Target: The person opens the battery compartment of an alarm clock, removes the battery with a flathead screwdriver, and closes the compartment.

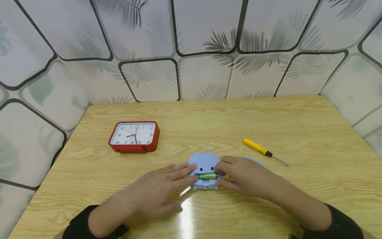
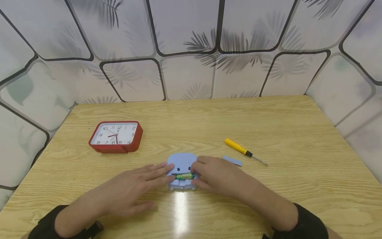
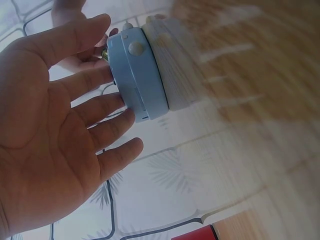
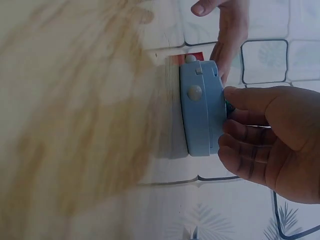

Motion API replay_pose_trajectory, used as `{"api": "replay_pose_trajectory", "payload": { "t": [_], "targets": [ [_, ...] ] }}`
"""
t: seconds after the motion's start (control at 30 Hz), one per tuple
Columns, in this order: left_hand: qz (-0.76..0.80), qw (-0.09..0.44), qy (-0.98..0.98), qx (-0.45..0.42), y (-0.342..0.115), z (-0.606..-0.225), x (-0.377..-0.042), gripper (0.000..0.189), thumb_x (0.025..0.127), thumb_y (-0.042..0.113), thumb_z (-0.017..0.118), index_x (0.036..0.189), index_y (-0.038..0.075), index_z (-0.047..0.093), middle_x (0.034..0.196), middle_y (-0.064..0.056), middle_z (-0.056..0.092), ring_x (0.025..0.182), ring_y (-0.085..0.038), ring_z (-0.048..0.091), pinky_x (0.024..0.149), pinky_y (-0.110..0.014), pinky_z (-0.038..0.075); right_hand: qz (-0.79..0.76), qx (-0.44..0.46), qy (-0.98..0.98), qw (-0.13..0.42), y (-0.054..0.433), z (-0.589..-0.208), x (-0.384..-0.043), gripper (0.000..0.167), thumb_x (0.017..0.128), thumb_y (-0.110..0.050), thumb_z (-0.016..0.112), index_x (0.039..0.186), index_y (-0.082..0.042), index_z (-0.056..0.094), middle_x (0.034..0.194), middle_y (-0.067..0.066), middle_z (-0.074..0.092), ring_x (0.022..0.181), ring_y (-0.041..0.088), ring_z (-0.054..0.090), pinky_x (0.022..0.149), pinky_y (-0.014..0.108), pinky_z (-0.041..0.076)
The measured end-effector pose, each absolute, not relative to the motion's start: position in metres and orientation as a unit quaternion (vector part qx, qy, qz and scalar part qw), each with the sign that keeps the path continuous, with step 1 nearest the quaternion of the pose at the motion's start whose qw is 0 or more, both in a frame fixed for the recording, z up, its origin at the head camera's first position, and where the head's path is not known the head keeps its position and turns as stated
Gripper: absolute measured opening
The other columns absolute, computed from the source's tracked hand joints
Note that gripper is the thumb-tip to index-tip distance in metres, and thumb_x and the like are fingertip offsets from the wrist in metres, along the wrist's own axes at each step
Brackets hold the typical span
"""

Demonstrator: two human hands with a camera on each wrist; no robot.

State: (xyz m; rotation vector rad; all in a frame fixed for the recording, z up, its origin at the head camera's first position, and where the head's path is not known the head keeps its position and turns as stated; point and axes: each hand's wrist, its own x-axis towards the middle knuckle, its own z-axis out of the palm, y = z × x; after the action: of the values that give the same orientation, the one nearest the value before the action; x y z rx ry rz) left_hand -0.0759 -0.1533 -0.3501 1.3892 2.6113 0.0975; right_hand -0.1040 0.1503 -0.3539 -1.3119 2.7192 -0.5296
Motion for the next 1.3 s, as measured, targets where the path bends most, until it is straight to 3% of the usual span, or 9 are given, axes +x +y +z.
{"api": "replay_pose_trajectory", "payload": {
  "t": [0.3,0.57,1.0,1.3],
  "targets": [
    [0.028,0.09,0.877,0.472,-0.153,-0.35,-0.076,0.079,0.1,0.045,0.071,0.165,0.015,0.039,0.175,-0.008,0.031,0.161,-0.025,0.035,0.127,-0.046,0.04,-0.173,-0.431,0.886,0.009,0.148,-0.357,-0.104,0.011,0.099,-0.023,0.076,0.104,-0.013,0.072,0.096,-0.006,0.069,0.073,-0.003,0.053,0.064,0.015,0.051],
    [0.027,0.099,0.878,0.468,-0.153,-0.35,-0.076,0.08,0.1,0.045,0.071,0.166,0.016,0.038,0.176,-0.007,0.029,0.162,-0.025,0.034,0.128,-0.046,0.038,-0.18,-0.417,0.891,-0.008,0.156,-0.345,-0.105,0.01,0.099,-0.022,0.075,0.106,-0.014,0.072,0.096,-0.007,0.07,0.078,0.001,0.062,0.066,0.018,0.055],
    [0.025,0.093,0.875,0.475,-0.154,-0.351,-0.077,0.08,0.1,0.046,0.07,0.166,0.016,0.037,0.176,-0.008,0.03,0.162,-0.026,0.034,0.128,-0.046,0.039,-0.188,-0.374,0.9,-0.124,0.201,-0.316,-0.131,0.02,0.086,-0.007,0.084,0.097,-0.013,0.069,0.083,-0.01,0.062,0.073,0.001,0.056,0.058,0.019,0.052],
    [0.027,0.096,0.876,0.473,-0.154,-0.351,-0.076,0.08,0.1,0.045,0.07,0.166,0.016,0.037,0.175,-0.008,0.03,0.162,-0.026,0.033,0.128,-0.046,0.038,-0.161,-0.27,0.944,-0.102,0.235,-0.312,-0.156,0.012,0.09,-0.007,0.079,0.1,-0.005,0.073,0.084,-0.001,0.068,0.075,0.011,0.06,0.062,0.027,0.052]
  ]
}}
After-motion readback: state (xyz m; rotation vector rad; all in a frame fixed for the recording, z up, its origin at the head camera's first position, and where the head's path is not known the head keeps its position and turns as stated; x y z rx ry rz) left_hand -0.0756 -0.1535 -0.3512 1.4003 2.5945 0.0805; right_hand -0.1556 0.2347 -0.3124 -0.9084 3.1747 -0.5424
